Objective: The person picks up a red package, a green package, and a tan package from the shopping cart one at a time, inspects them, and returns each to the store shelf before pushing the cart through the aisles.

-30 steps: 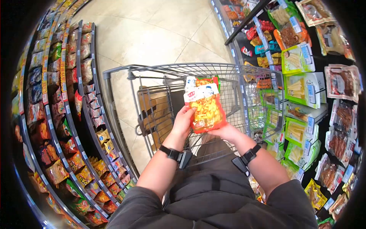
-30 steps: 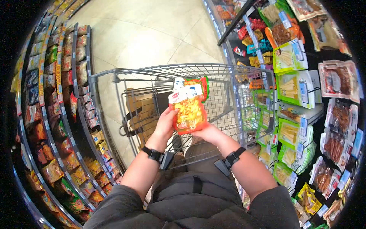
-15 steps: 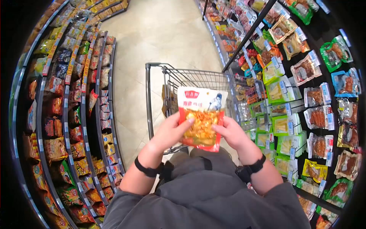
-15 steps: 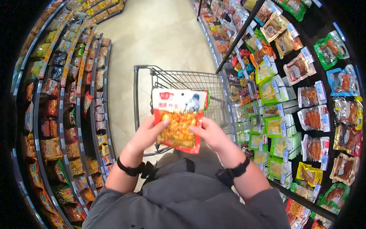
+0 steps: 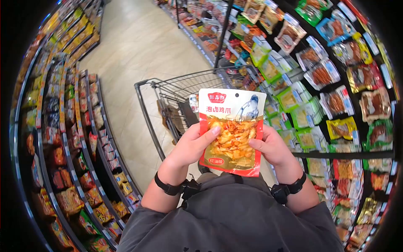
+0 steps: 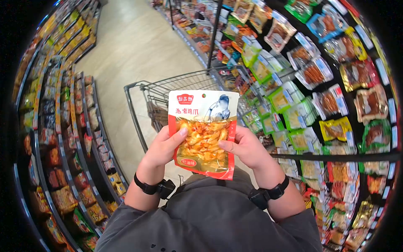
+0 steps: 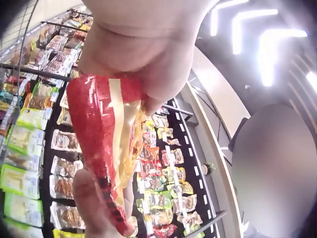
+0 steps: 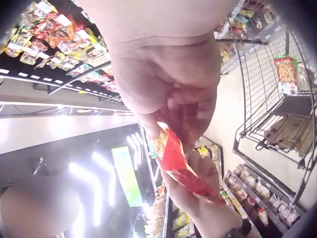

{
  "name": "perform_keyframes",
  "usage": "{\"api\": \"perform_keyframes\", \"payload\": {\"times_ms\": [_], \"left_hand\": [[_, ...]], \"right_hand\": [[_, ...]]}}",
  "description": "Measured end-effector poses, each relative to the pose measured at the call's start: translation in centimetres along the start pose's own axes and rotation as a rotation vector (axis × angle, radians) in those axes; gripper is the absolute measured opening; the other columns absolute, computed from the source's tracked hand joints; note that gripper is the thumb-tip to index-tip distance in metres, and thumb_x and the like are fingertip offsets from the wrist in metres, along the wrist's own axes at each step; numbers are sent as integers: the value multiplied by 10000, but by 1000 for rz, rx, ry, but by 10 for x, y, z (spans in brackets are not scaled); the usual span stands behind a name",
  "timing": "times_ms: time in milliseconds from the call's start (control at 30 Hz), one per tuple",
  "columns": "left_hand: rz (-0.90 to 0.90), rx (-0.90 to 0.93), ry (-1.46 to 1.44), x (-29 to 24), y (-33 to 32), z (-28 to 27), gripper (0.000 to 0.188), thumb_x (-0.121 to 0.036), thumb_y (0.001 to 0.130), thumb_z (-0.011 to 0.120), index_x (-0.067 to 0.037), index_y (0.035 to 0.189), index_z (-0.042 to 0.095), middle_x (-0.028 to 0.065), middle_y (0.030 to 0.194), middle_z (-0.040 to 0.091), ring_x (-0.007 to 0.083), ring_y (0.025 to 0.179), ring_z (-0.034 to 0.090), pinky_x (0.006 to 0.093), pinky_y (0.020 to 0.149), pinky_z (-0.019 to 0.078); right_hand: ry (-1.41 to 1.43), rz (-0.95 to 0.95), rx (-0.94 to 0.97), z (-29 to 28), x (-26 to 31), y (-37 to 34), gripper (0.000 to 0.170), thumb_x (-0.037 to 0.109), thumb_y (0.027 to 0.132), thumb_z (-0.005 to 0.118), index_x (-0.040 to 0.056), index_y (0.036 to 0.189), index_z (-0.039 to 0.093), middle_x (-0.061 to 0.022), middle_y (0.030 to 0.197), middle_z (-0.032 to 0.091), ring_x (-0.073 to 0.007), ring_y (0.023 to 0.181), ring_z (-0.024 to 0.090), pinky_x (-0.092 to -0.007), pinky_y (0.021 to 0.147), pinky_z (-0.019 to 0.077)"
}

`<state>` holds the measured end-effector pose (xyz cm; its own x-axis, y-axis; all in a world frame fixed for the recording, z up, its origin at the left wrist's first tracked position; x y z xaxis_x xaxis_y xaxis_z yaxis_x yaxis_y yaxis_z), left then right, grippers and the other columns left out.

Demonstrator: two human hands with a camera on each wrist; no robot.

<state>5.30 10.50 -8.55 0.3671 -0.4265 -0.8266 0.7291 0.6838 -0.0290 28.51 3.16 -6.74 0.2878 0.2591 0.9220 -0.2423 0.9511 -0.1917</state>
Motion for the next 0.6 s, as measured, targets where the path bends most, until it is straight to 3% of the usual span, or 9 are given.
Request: {"api": "perform_keyframes", "payload": {"times_ms": [167, 233, 367, 600], "left_hand": [[-18, 137, 30, 14, 22, 37, 428, -266, 1063, 493, 54, 1346, 508, 109, 1262, 628, 172, 1134, 614, 335, 968, 509], [-51, 177, 54, 20, 35, 55, 447, -284, 1058, 504, 54, 1350, 505, 110, 1260, 628, 181, 1137, 614, 342, 970, 508], [-93, 289, 78, 40, 60, 109, 467, -305, 1051, 517, 51, 1353, 506, 114, 1269, 626, 180, 1136, 614, 346, 969, 507], [-212, 587, 85, 120, 90, 237, 480, -333, 1044, 530, 44, 1340, 526, 105, 1267, 631, 174, 1143, 610, 343, 969, 505]], "right_hand": [[-66, -76, -115, -19, 8, -49, 377, 129, 982, 631, -25, 1318, 557, -84, 1255, 654, -153, 1136, 620, -331, 1002, 487], [47, -112, -152, -29, 7, -71, 381, 140, 984, 629, -26, 1319, 555, -84, 1256, 654, -150, 1141, 615, -329, 1002, 485], [77, -213, -266, -56, 5, -129, 391, 142, 980, 635, -21, 1327, 554, -82, 1261, 653, -147, 1130, 622, -327, 995, 487], [107, -357, -490, -104, -5, -280, 398, 161, 970, 654, -24, 1311, 566, -76, 1231, 665, -144, 1107, 627, -323, 976, 491]]}}
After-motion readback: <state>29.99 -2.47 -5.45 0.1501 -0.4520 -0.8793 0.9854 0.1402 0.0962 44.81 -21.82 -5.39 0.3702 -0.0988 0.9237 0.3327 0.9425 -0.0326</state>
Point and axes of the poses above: each hand's wrist, its own y-axis towards the middle knuckle, its own z-axis out of the palm, x = y × z, the point moved 1 cm from there along y, towards the middle knuckle
